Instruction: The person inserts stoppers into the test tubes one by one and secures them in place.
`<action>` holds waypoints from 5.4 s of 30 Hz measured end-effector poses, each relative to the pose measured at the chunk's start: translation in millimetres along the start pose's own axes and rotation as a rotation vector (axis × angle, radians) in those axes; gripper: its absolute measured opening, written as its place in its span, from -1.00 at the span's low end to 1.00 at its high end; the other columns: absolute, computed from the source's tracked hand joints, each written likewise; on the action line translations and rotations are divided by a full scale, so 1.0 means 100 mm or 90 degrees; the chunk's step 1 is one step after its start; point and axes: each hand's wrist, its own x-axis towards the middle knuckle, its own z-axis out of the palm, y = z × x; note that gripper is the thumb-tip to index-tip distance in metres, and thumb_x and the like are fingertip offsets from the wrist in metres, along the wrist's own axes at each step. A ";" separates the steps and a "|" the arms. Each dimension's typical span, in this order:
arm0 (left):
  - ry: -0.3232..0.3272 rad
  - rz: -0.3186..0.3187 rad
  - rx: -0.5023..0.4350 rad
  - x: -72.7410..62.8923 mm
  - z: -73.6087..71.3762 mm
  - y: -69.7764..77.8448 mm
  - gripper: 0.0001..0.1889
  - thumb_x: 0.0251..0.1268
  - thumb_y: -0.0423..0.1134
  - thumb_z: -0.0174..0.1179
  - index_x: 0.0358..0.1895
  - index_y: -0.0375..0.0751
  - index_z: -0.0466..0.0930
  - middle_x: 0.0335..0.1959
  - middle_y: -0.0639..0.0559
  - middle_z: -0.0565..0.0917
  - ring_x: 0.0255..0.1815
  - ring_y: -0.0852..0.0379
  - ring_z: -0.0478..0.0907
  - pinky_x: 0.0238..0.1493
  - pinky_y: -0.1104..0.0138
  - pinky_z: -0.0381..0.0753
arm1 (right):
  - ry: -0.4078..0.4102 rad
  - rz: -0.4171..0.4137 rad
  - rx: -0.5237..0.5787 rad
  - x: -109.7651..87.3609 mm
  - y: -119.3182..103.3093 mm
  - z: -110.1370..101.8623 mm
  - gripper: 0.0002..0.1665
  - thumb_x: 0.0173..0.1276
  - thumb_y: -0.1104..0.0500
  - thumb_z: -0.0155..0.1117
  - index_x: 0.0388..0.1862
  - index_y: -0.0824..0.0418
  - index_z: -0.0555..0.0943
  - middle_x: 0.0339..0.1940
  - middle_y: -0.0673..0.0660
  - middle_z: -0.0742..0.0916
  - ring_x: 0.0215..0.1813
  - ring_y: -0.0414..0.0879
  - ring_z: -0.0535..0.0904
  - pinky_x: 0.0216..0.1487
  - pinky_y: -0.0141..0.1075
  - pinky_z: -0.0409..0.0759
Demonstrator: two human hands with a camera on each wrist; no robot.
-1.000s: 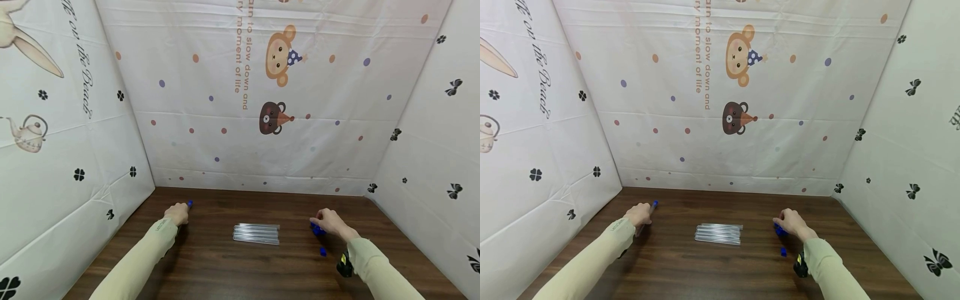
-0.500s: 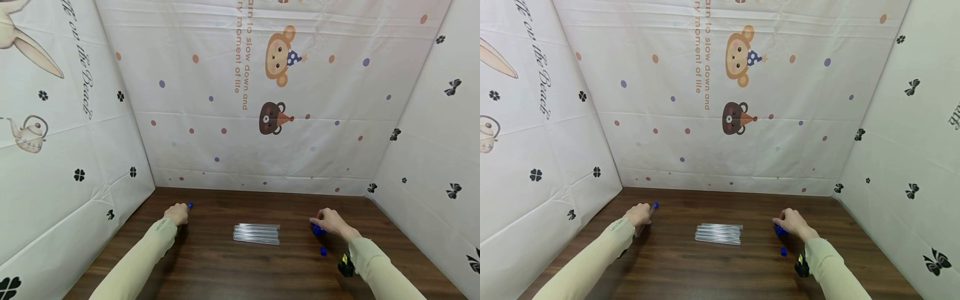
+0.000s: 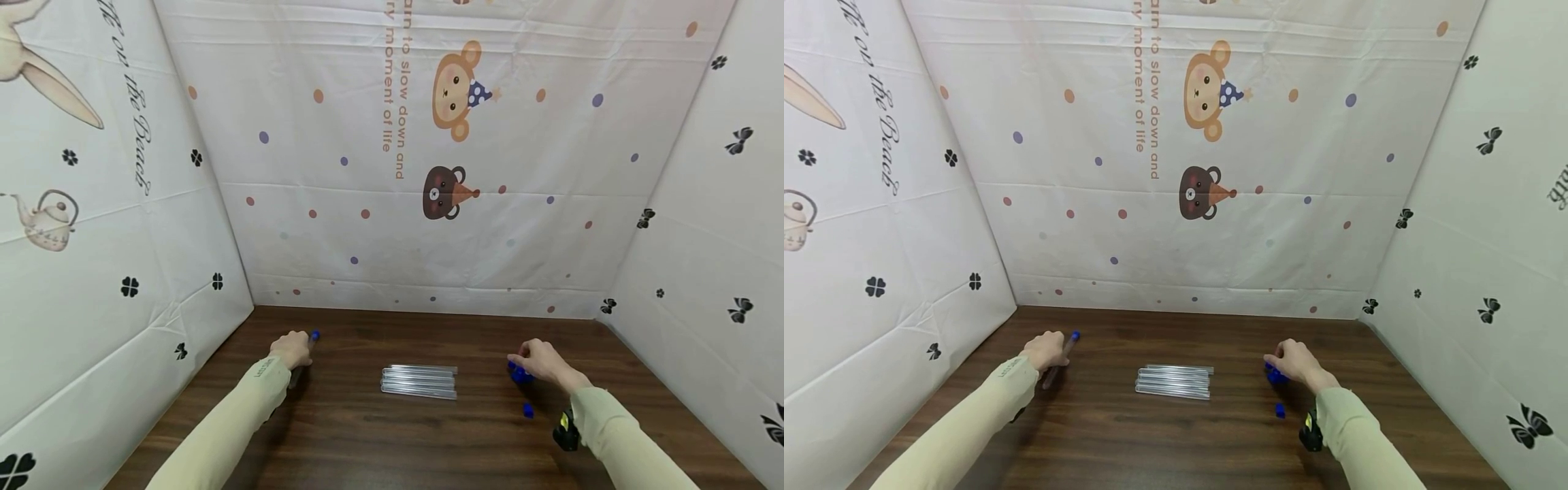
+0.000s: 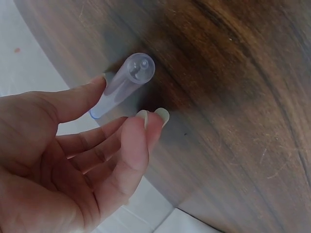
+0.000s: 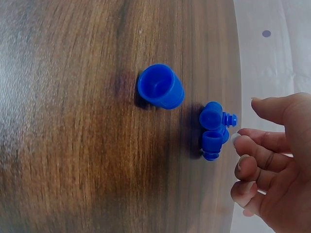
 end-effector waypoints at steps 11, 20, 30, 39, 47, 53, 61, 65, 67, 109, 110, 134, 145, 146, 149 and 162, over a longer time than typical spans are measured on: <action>0.003 0.015 -0.006 -0.05 -0.01 0.05 -0.79 0.18 -0.18 0.34 -0.43 -0.24 0.57 -0.50 -0.06 0.60 -0.50 0.03 0.55 -0.40 0.13 0.56 | -0.002 0.004 -0.010 -0.02 -0.01 -0.03 -0.67 0.41 0.04 0.18 -0.34 0.32 0.61 -0.57 0.05 0.60 -0.53 -0.14 0.43 -0.48 -0.29 0.40; 0.048 0.050 0.000 -0.02 0.02 0.14 -0.71 0.24 -0.16 0.28 -0.16 -0.35 0.59 -0.17 -0.33 0.55 -0.07 -0.32 0.46 -0.16 -0.11 0.56 | -0.001 -0.005 -0.001 -0.02 0.00 0.00 -0.67 0.41 0.06 0.17 -0.36 0.32 0.60 -0.60 0.05 0.59 -0.55 -0.14 0.42 -0.51 -0.28 0.38; 0.055 0.134 -0.016 -0.07 0.02 0.30 -0.48 0.34 -0.08 0.19 0.25 -0.32 0.43 0.24 -0.40 0.41 0.28 -0.40 0.29 0.17 -0.25 0.32 | -0.001 -0.004 0.001 -0.01 -0.02 0.01 -0.67 0.42 0.06 0.16 -0.34 0.33 0.62 -0.59 0.05 0.60 -0.55 -0.15 0.42 -0.50 -0.29 0.39; 0.030 0.225 -0.049 -0.11 0.05 0.49 -0.43 0.38 -0.06 0.15 0.32 -0.33 0.36 0.29 -0.35 0.40 0.32 -0.35 0.28 0.24 -0.27 0.27 | 0.007 -0.009 0.003 -0.03 -0.03 0.01 -0.66 0.43 0.06 0.16 -0.32 0.34 0.62 -0.59 0.05 0.60 -0.55 -0.14 0.43 -0.50 -0.27 0.39; 0.012 0.260 -0.058 -0.17 0.05 0.68 -0.48 0.39 -0.05 0.13 0.27 -0.30 0.42 0.25 -0.27 0.46 0.30 -0.27 0.34 0.26 -0.26 0.27 | 0.009 -0.001 0.008 -0.02 -0.01 0.03 -0.68 0.42 0.07 0.16 -0.35 0.32 0.62 -0.58 0.07 0.61 -0.55 -0.13 0.43 -0.50 -0.28 0.40; -0.008 0.283 -0.066 -0.19 0.08 0.79 -0.46 0.40 -0.04 0.11 0.30 -0.31 0.39 0.29 -0.27 0.43 0.33 -0.25 0.31 0.27 -0.22 0.28 | 0.014 -0.004 0.013 -0.01 0.02 0.06 -0.69 0.42 0.08 0.16 -0.39 0.30 0.61 -0.62 0.05 0.58 -0.58 -0.14 0.42 -0.53 -0.28 0.39; -0.006 0.317 -0.076 -0.14 0.16 0.89 -0.46 0.40 -0.05 0.11 0.30 -0.33 0.38 0.25 -0.25 0.47 0.30 -0.23 0.37 0.21 -0.11 0.43 | 0.016 -0.009 0.011 0.00 0.03 0.06 -0.70 0.41 0.08 0.17 -0.37 0.30 0.62 -0.63 0.03 0.58 -0.58 -0.14 0.43 -0.53 -0.28 0.40; -0.004 0.338 -0.072 -0.13 0.20 0.93 -0.46 0.40 -0.04 0.12 0.28 -0.33 0.40 0.23 -0.24 0.50 0.26 -0.20 0.42 0.18 -0.08 0.47 | 0.016 -0.008 0.008 0.00 0.03 0.06 -0.69 0.41 0.08 0.16 -0.38 0.30 0.62 -0.63 0.03 0.57 -0.58 -0.14 0.43 -0.53 -0.28 0.40; -0.005 0.346 -0.070 -0.12 0.22 0.96 -0.47 0.39 -0.03 0.12 0.28 -0.32 0.40 0.21 -0.23 0.51 0.23 -0.18 0.45 0.16 -0.05 0.50 | 0.017 -0.007 0.008 0.00 0.03 0.06 -0.69 0.41 0.07 0.16 -0.38 0.29 0.62 -0.63 0.03 0.57 -0.58 -0.14 0.43 -0.53 -0.28 0.40; 0.050 0.441 -0.018 0.03 0.45 1.44 -0.92 0.28 -0.29 0.24 -0.38 -0.11 0.69 -0.45 0.16 0.66 -0.50 0.31 0.44 -0.43 0.44 0.47 | 0.048 -0.021 -0.005 -0.01 -0.06 0.10 -0.76 0.37 0.15 0.20 -0.41 0.30 0.48 -0.65 0.04 0.54 -0.61 -0.16 0.39 -0.55 -0.32 0.35; 0.052 0.442 -0.016 0.03 0.44 1.44 -0.92 0.28 -0.30 0.24 -0.38 -0.11 0.69 -0.46 0.16 0.65 -0.51 0.31 0.43 -0.43 0.44 0.46 | 0.055 -0.012 -0.006 0.00 -0.06 0.11 -0.76 0.37 0.15 0.21 -0.40 0.28 0.45 -0.65 0.03 0.52 -0.61 -0.16 0.37 -0.54 -0.32 0.34; 0.059 0.436 0.050 0.02 0.46 1.63 -0.85 0.22 -0.36 0.27 -0.49 -0.07 0.58 -0.50 0.18 0.58 -0.52 0.29 0.34 -0.46 0.44 0.36 | 0.024 0.021 -0.064 0.08 -0.10 0.19 -0.81 0.28 0.20 0.28 -0.27 0.35 0.63 -0.37 0.16 0.71 -0.36 -0.06 0.59 -0.35 -0.15 0.55; 0.071 0.427 0.058 0.06 0.51 1.68 -0.90 0.19 -0.33 0.31 -0.44 -0.08 0.61 -0.41 0.16 0.62 -0.39 0.28 0.44 -0.38 0.41 0.46 | 0.032 0.043 -0.071 0.10 -0.10 0.20 -0.80 0.30 0.15 0.28 -0.32 0.30 0.63 -0.40 0.14 0.70 -0.41 -0.08 0.54 -0.39 -0.16 0.51; 0.072 0.425 0.059 0.06 0.52 1.68 -0.92 0.19 -0.32 0.31 -0.41 -0.08 0.62 -0.38 0.15 0.63 -0.36 0.28 0.47 -0.37 0.41 0.48 | 0.036 0.042 -0.071 0.10 -0.09 0.20 -0.80 0.30 0.14 0.29 -0.33 0.29 0.63 -0.41 0.13 0.70 -0.41 -0.08 0.54 -0.39 -0.16 0.51; 0.076 0.418 0.066 0.08 0.54 1.68 -0.92 0.19 -0.32 0.32 -0.40 -0.06 0.62 -0.38 0.16 0.62 -0.32 0.27 0.49 -0.33 0.40 0.50 | 0.046 0.041 -0.063 0.10 -0.10 0.19 -0.80 0.29 0.13 0.29 -0.35 0.28 0.64 -0.40 0.13 0.71 -0.41 -0.08 0.54 -0.40 -0.17 0.50; 0.098 0.433 0.171 0.08 0.54 1.68 -0.93 0.27 -0.33 0.24 -0.28 -0.08 0.56 -0.31 0.10 0.62 -0.26 0.21 0.56 -0.27 0.40 0.57 | 0.073 -0.008 -0.006 0.11 -0.19 0.13 -0.76 0.36 0.10 0.23 -0.35 0.28 0.63 -0.56 0.06 0.65 -0.54 -0.15 0.46 -0.48 -0.29 0.42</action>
